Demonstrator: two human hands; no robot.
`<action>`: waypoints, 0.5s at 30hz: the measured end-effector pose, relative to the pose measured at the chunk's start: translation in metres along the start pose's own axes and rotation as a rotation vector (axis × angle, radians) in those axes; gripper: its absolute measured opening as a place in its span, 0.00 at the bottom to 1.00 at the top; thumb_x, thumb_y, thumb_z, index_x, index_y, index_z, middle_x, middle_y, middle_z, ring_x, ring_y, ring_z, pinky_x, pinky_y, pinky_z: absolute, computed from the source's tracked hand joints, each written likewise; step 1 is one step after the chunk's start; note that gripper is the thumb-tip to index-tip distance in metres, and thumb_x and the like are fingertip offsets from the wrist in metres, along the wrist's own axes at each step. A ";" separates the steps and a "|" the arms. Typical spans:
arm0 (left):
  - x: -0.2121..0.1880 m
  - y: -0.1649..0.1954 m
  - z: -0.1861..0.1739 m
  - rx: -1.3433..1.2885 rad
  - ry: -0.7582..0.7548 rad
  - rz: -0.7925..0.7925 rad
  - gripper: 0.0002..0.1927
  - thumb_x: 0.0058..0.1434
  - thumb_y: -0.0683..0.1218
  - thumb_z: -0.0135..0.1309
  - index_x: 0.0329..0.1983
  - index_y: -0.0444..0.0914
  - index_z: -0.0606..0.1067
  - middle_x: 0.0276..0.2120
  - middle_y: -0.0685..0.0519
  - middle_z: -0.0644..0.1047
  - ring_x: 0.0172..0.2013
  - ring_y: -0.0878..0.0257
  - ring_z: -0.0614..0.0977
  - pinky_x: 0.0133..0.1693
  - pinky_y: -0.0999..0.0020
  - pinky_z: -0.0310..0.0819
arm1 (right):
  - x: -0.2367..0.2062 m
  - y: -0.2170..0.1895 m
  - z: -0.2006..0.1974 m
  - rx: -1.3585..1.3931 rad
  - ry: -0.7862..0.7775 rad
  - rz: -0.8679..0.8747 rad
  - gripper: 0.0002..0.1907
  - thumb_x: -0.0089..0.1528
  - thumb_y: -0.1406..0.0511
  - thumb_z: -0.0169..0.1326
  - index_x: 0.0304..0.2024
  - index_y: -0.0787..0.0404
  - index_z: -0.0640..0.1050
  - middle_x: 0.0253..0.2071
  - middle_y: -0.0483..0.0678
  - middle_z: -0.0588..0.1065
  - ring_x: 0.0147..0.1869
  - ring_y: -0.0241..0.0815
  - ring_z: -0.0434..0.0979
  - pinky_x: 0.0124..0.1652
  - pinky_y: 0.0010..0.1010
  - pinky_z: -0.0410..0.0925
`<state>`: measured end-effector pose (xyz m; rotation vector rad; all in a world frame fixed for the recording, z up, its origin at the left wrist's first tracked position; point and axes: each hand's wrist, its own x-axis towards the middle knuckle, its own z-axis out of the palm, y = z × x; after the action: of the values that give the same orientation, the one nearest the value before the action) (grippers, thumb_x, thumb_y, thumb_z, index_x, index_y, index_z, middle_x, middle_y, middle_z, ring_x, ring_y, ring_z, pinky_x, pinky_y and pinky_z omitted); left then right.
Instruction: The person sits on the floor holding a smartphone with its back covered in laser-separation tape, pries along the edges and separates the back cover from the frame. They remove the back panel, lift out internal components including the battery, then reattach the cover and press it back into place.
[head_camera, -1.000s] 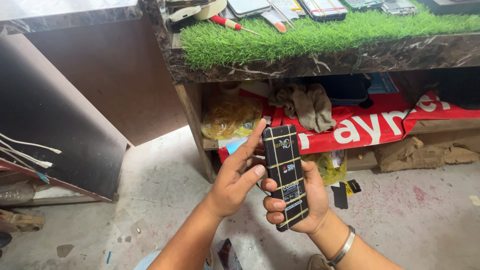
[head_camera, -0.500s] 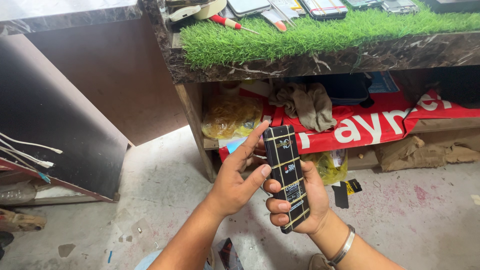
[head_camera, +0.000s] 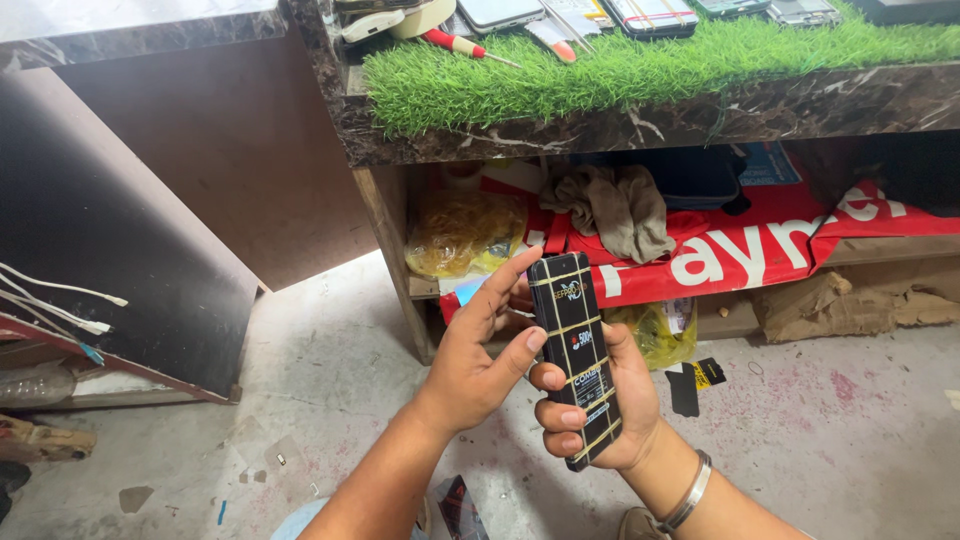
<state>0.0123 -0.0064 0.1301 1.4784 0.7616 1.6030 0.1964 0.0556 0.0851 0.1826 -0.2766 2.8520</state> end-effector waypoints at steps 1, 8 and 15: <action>0.000 0.000 0.000 -0.015 -0.001 0.009 0.34 0.72 0.42 0.50 0.79 0.35 0.55 0.61 0.47 0.72 0.60 0.62 0.74 0.64 0.64 0.71 | 0.001 0.000 0.001 -0.019 0.007 -0.004 0.30 0.68 0.44 0.39 0.60 0.55 0.69 0.44 0.50 0.72 0.37 0.46 0.75 0.35 0.39 0.69; 0.004 0.002 -0.007 0.347 0.224 0.110 0.20 0.74 0.41 0.50 0.68 0.34 0.74 0.43 0.51 0.78 0.44 0.66 0.78 0.50 0.72 0.74 | 0.008 0.002 0.019 -0.112 0.092 -0.015 0.34 0.65 0.43 0.39 0.64 0.55 0.68 0.45 0.54 0.72 0.38 0.49 0.74 0.37 0.40 0.69; 0.008 0.004 -0.009 0.501 0.383 0.225 0.12 0.71 0.39 0.54 0.55 0.34 0.79 0.39 0.50 0.82 0.38 0.67 0.83 0.42 0.74 0.78 | 0.014 0.002 0.033 -0.232 0.202 -0.029 0.34 0.65 0.44 0.34 0.65 0.56 0.68 0.45 0.56 0.72 0.39 0.52 0.73 0.38 0.43 0.70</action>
<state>0.0030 -0.0003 0.1364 1.6638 1.3278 1.9979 0.1855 0.0508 0.1190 -0.1451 -0.5522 2.7528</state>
